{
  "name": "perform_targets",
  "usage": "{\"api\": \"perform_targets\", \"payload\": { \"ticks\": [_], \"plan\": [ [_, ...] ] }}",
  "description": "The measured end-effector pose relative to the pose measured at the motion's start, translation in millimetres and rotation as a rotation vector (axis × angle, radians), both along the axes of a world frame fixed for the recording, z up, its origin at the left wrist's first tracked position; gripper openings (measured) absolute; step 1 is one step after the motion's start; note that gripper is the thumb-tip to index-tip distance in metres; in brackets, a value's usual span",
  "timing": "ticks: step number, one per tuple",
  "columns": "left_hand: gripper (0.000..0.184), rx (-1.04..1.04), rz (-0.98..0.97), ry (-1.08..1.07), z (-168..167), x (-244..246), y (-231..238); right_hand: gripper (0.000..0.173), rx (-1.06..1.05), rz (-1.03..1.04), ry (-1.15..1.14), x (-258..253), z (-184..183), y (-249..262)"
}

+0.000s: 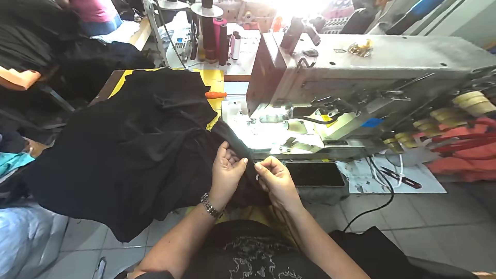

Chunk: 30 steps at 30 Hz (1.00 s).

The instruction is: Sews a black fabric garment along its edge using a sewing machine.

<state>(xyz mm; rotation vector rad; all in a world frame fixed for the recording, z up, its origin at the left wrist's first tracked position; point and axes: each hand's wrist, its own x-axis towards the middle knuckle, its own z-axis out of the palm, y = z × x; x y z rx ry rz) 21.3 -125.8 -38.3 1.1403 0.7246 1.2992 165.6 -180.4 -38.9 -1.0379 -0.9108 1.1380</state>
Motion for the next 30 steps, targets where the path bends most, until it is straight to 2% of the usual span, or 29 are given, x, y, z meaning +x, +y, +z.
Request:
{"api": "perform_targets", "payload": {
  "ticks": [6,12,17,30],
  "plan": [
    [0.063,0.045,-0.046,0.026,-1.1,1.9,-3.2,0.015,-0.026,-0.046,-0.144,0.2,7.7,4.9],
    [0.063,0.086,-0.068,0.102,-5.6,-0.4,-4.7,0.01,0.014,-0.037,-0.149,-0.3,4.4,10.7],
    [0.046,0.059,-0.004,0.065,0.7,-2.4,-0.5,0.01,0.015,-0.034,-0.157,-1.6,1.1,10.1],
    [0.052,0.009,-0.078,0.049,-0.3,-4.3,-0.7,0.009,-0.015,-0.023,-0.047,-7.8,4.9,15.5]
  ]
}}
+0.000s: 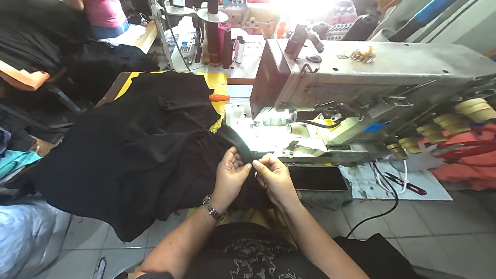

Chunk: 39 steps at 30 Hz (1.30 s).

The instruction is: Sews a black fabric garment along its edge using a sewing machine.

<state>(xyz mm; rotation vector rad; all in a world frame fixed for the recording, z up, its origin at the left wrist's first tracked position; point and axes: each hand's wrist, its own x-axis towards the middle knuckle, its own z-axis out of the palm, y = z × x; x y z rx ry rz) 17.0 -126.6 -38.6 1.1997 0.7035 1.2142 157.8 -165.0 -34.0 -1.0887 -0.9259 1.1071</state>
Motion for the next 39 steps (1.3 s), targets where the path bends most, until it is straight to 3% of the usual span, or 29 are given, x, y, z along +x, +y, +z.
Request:
{"api": "perform_targets", "payload": {
  "ticks": [7,10,11,14,15,17,20,23,25,27,29,34,36,39],
  "plan": [
    [0.055,0.034,-0.021,0.01,-1.2,-0.8,-1.7,0.009,0.015,-0.006,-0.035,-0.3,2.4,2.8],
    [0.062,0.037,-0.022,0.007,-2.6,-2.5,-3.2,0.01,0.069,-0.116,-0.101,-1.8,0.6,-1.2],
    [0.064,0.032,-0.018,0.005,-2.4,-3.1,-3.7,0.02,0.102,-0.153,-0.194,-1.1,-0.3,-4.2],
    [0.057,0.024,-0.002,0.002,1.5,-7.1,-3.4,0.073,0.196,-0.163,-0.601,0.0,-7.4,-14.9],
    [0.052,0.024,0.01,0.008,3.9,-8.0,-2.7,0.078,0.213,-0.17,-0.75,-2.8,-10.9,-18.0],
    [0.044,0.02,0.057,0.034,9.7,-9.4,1.3,0.067,0.233,-0.21,-0.973,-10.9,-18.6,-22.9],
    [0.037,0.021,0.159,0.148,25.1,-13.6,18.1,0.053,0.279,-0.231,-1.056,-11.5,-20.1,-26.0],
    [0.019,0.296,0.34,0.401,40.9,-27.1,37.0,0.031,0.387,-0.16,-0.938,-1.8,-10.4,-26.8],
    [0.019,0.598,0.463,0.619,50.9,-34.4,45.9,0.019,0.349,-0.042,-0.658,3.8,0.1,-26.6],
    [0.027,0.719,0.514,0.758,62.5,-35.8,54.4,0.016,0.188,0.009,-0.288,8.0,7.7,-24.1],
    [0.034,0.644,0.504,0.778,65.4,-36.4,69.8,0.017,0.053,-0.053,-0.056,14.8,4.7,-14.2],
    [0.03,0.398,0.503,0.533,64.5,-45.6,91.3,0.016,-0.105,-0.223,0.078,25.3,-4.4,-1.1],
    [0.022,0.411,0.478,0.485,65.8,-47.8,91.0,0.016,-0.117,-0.218,0.109,24.6,-4.8,-3.6],
    [0.044,0.578,0.193,0.679,63.5,-43.3,98.5,0.016,-0.11,-0.207,0.118,24.3,-3.1,-3.5]
  ]
}}
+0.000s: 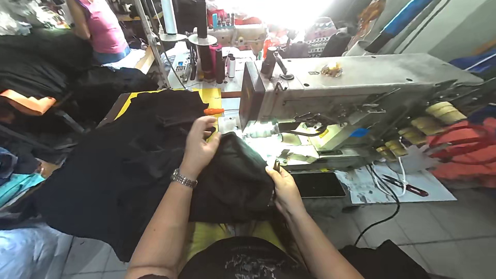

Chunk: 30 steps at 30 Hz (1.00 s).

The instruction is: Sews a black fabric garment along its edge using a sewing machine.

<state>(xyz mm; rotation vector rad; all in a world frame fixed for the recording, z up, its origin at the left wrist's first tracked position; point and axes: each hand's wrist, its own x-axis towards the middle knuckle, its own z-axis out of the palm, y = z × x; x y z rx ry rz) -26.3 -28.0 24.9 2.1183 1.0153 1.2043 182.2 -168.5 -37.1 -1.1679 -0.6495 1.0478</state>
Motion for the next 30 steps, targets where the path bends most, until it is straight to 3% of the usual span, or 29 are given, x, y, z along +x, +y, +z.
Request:
{"api": "perform_targets", "payload": {
  "ticks": [2,3,5,7,10,12,14,16,20,24,27,30],
  "plan": [
    [0.056,0.038,-0.155,0.2,-6.8,8.7,10.0,0.015,0.013,0.001,-0.034,0.0,1.1,0.6],
    [0.05,0.045,-0.209,0.227,-10.8,12.0,14.1,0.015,0.021,0.0,-0.058,0.3,1.7,0.9],
    [0.023,-0.007,-0.284,0.133,-9.2,11.8,14.4,0.014,0.051,0.001,-0.11,2.4,1.7,0.3],
    [0.013,-0.196,-0.346,-0.035,8.4,4.9,2.0,0.014,0.108,0.012,-0.171,7.1,4.0,-0.4],
    [0.016,-0.349,-0.434,-0.099,25.8,-5.5,-19.4,0.017,0.225,0.011,-0.382,17.6,12.6,0.6],
    [0.025,-0.3,-0.293,0.058,24.5,-6.2,-18.7,0.018,0.228,-0.097,-0.671,23.5,15.8,8.7],
    [0.037,-0.204,-0.023,0.289,11.0,-0.7,-7.3,0.021,0.186,-0.226,-0.979,26.9,12.5,21.5],
    [0.033,-0.129,0.162,0.455,-0.1,4.2,2.2,0.023,0.156,-0.265,-1.149,27.3,9.7,31.9],
    [0.034,0.135,0.229,0.588,-1.9,9.9,-1.6,0.022,0.13,-0.226,-1.179,24.6,8.6,36.6],
    [0.014,0.526,0.071,0.536,1.7,20.2,-15.6,0.023,0.113,-0.215,-1.168,26.3,8.2,36.8],
    [0.018,0.488,-0.091,0.522,-4.6,34.9,-20.7,0.024,0.095,-0.213,-1.179,25.9,8.8,37.0],
    [0.026,0.331,-0.106,0.524,-12.6,48.3,-17.7,0.024,0.084,-0.198,-1.174,26.6,10.0,37.3]
  ]
}}
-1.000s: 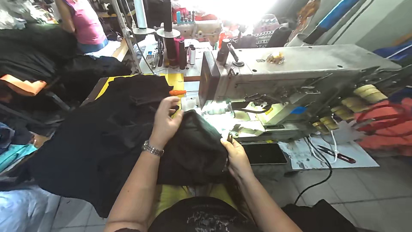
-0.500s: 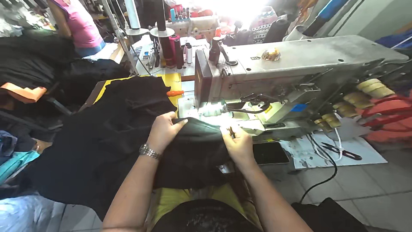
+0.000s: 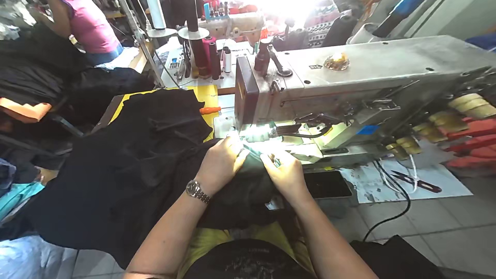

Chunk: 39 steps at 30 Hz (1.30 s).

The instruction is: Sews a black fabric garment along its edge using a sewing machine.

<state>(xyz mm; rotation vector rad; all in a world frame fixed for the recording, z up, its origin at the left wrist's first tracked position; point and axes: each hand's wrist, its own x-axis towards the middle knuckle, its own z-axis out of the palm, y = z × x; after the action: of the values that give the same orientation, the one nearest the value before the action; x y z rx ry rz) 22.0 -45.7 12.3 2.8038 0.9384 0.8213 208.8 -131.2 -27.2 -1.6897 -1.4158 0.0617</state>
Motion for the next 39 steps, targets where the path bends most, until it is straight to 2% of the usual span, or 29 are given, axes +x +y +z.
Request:
{"api": "perform_targets", "payload": {
  "ticks": [2,5,10,13,15,19,39],
  "plan": [
    [0.026,-0.068,0.053,0.024,-5.8,5.2,-1.1,0.024,-0.007,0.006,-0.003,1.2,0.7,-0.3],
    [0.017,-0.077,0.109,-0.039,-13.6,7.8,-1.6,0.024,-0.024,0.015,-0.018,3.6,3.0,-0.7],
    [0.015,-0.213,0.093,-0.178,-13.2,0.4,0.7,0.026,-0.054,-0.042,-0.13,3.6,7.4,-4.6],
    [0.014,-0.285,0.09,-0.225,-13.3,-1.6,-0.3,0.036,0.007,-0.076,-0.211,-2.0,15.9,-11.4],
    [0.015,-0.291,0.088,-0.236,-14.6,-1.2,-1.6,0.041,0.058,-0.015,-0.254,-7.5,23.5,-16.8],
    [0.015,-0.287,0.099,-0.235,-15.3,2.4,-2.7,0.029,0.089,0.093,-0.371,-15.7,20.9,-8.7],
    [0.016,-0.286,0.047,-0.308,-23.1,1.1,-4.4,0.027,0.06,0.015,-0.499,-15.8,7.7,13.5]
  ]
}}
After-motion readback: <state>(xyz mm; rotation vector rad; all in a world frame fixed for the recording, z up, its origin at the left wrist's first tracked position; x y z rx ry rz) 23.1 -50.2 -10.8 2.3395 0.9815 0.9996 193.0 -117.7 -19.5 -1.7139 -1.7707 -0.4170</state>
